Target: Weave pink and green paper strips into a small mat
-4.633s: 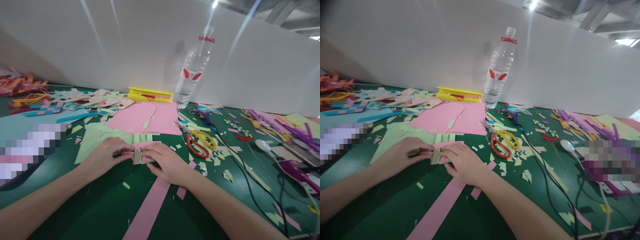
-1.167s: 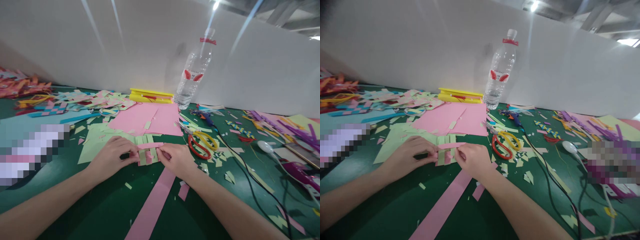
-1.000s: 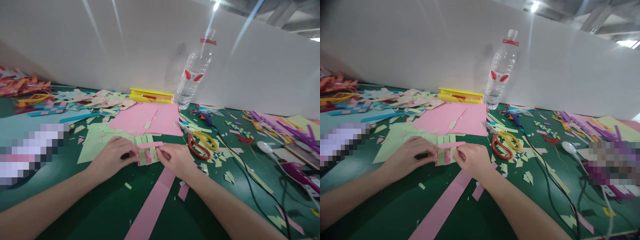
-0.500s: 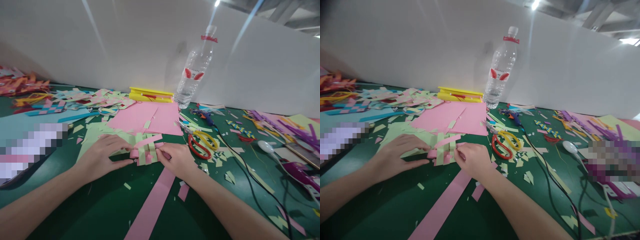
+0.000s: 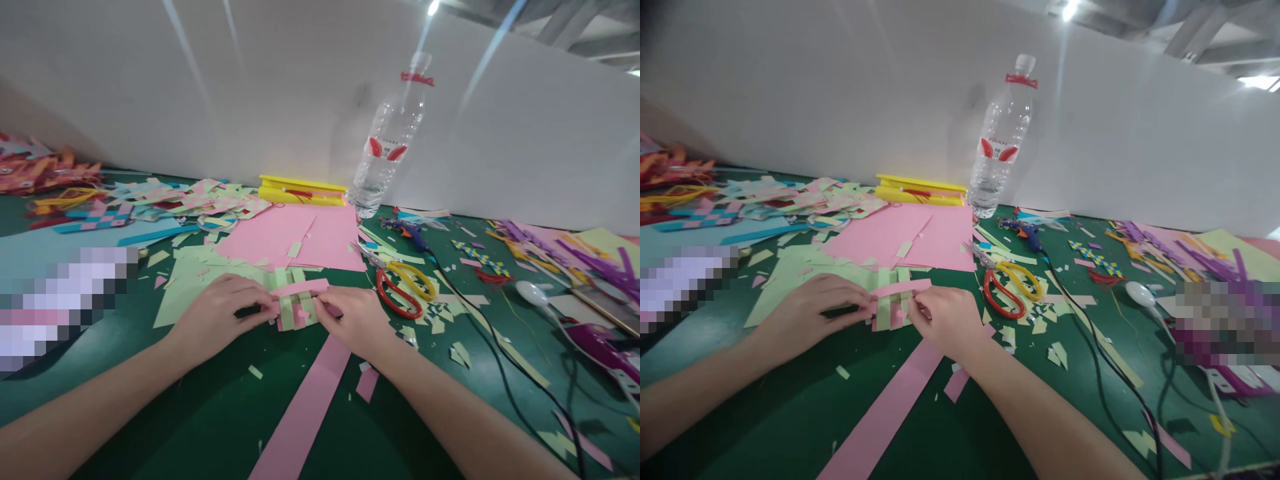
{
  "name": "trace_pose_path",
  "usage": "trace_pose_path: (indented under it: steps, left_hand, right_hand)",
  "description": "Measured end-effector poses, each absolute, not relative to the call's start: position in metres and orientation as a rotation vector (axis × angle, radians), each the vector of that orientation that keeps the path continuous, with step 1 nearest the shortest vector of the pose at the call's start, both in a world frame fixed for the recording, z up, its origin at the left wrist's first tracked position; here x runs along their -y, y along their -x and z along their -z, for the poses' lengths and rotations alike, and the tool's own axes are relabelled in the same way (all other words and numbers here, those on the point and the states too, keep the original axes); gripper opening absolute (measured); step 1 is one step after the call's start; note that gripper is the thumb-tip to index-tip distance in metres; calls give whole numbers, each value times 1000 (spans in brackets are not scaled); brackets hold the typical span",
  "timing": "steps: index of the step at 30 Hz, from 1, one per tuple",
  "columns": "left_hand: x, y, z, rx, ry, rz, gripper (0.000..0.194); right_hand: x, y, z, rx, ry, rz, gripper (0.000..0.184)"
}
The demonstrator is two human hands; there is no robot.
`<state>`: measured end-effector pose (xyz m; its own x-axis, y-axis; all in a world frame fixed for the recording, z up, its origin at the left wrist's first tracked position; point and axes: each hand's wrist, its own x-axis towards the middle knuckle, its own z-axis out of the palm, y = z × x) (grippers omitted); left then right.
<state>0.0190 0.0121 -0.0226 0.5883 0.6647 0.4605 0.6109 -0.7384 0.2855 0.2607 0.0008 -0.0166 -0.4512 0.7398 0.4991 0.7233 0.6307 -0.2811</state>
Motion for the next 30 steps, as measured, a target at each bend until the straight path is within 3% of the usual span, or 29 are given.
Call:
trace_pose_path:
  steps: [14,20,25,30]
  left_hand:
    - [-10,-24,23,-1095,-2749,-753,39]
    - [-6,-17,18,-1137,-2813,-917,33]
    - [-11,-7,18,-1170,-2789,-916,30]
    - [-14,-4,21,-1185,-2718,-845,34]
  right_hand:
    - [0,-260,15,2277,1167,-33,35]
    - [0,-261,15,2238,1098,46,37]
    - [-9,-275,11,2160,1020,68,29]
    - [-22,-291,4,2366,980,-141,18]
